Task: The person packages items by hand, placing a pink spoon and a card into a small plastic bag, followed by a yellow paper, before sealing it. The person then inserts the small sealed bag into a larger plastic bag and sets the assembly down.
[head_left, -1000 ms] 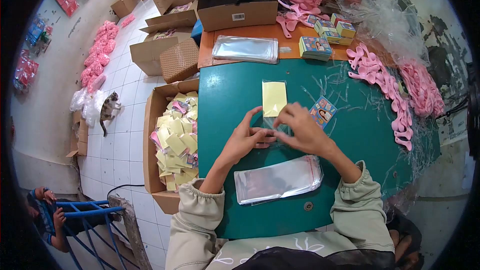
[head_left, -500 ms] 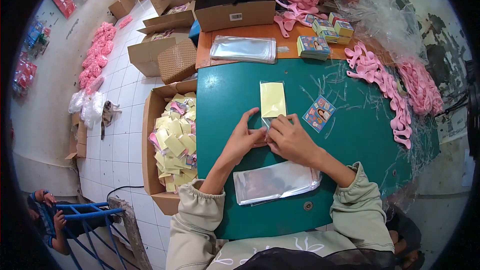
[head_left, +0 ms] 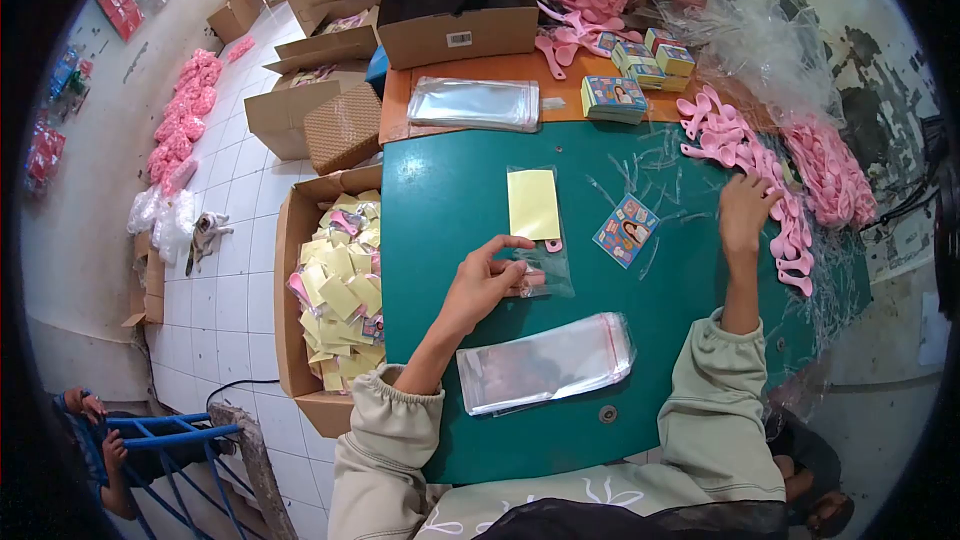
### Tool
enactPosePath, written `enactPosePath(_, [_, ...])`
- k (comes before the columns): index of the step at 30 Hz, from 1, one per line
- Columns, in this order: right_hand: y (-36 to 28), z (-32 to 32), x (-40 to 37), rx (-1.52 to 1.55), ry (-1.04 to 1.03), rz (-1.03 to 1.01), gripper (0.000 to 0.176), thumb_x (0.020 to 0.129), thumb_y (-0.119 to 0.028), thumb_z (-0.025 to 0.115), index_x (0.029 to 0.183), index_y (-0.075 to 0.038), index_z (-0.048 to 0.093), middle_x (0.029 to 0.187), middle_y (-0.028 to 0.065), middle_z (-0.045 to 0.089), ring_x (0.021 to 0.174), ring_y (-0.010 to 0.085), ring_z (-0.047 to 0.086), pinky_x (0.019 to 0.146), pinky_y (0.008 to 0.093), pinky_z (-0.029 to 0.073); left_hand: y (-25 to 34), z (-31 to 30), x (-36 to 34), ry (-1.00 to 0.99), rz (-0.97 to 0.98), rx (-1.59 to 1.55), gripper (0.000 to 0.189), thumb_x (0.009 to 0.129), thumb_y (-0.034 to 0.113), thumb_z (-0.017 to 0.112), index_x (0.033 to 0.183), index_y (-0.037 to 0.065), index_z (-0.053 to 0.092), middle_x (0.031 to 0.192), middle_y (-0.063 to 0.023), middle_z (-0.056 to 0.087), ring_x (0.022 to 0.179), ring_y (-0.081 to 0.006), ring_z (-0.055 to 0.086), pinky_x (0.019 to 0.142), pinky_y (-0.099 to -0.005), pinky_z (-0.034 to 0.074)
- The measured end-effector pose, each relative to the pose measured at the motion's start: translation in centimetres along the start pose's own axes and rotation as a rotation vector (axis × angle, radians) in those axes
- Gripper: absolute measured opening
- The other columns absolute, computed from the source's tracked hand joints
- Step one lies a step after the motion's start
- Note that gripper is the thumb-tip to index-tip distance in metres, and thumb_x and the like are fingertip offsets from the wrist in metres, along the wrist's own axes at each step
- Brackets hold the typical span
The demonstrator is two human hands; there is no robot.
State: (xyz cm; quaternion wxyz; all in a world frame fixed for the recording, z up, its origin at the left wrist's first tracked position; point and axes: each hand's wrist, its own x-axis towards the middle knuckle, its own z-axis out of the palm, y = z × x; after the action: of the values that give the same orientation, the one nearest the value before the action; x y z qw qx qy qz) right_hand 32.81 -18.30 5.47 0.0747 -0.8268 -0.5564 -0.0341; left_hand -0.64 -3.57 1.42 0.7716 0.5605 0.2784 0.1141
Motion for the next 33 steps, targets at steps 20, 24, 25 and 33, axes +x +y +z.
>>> enactPosePath(20, [-14.8,3.8,-2.7,1.007,0.002,-0.2,0.013,0.078,-0.003,0.064,0.09,-0.001,0.059,0.098,0.0078,0.047,0.078,0.0136,0.056,0.067,0.0248,0.048,1.2,0.4,-0.8,0.07,0.218,0.292,0.019,0.09,0.006,0.053,0.109,0.002,0.05,0.095,-0.0112,0.061,0.088,-0.0171,0.065,0.07,-0.0266,0.055])
enactPosePath(24, [-14.4,4.7,-2.9,1.148,-0.118,-0.113,0.009,0.082,-0.004,0.062,0.09,-0.001,0.059,0.098,0.0062,0.05,0.082,0.0109,0.056,0.07,0.0233,0.049,-0.1,0.3,0.1,0.136,0.327,0.463,0.012,0.085,0.003,0.059,0.096,0.0,0.054,0.088,-0.0081,0.06,0.077,-0.0145,0.065,0.06,-0.0244,0.054])
enactPosePath(25, [-14.3,5.1,-2.9,1.174,-0.136,-0.093,0.008,0.083,-0.004,0.061,0.09,0.0,0.058,0.097,0.0057,0.052,0.084,0.0103,0.056,0.071,0.023,0.05,-0.2,0.5,0.1,0.164,0.354,0.479,0.01,0.084,0.004,0.06,0.093,0.0,0.055,0.087,-0.0073,0.06,0.074,-0.0139,0.064,0.059,-0.024,0.053])
enactPosePath(33, [-15.8,5.9,-2.8,1.447,-0.193,0.194,0.011,0.088,-0.007,0.057,0.089,0.004,0.057,0.08,0.0088,0.062,0.071,0.0134,0.063,0.063,0.0244,0.054,-0.6,0.4,0.4,0.27,0.278,0.424,0.015,0.083,0.01,0.064,0.085,-0.003,0.058,0.077,-0.0063,0.062,0.07,-0.0099,0.061,0.057,-0.0237,0.054])
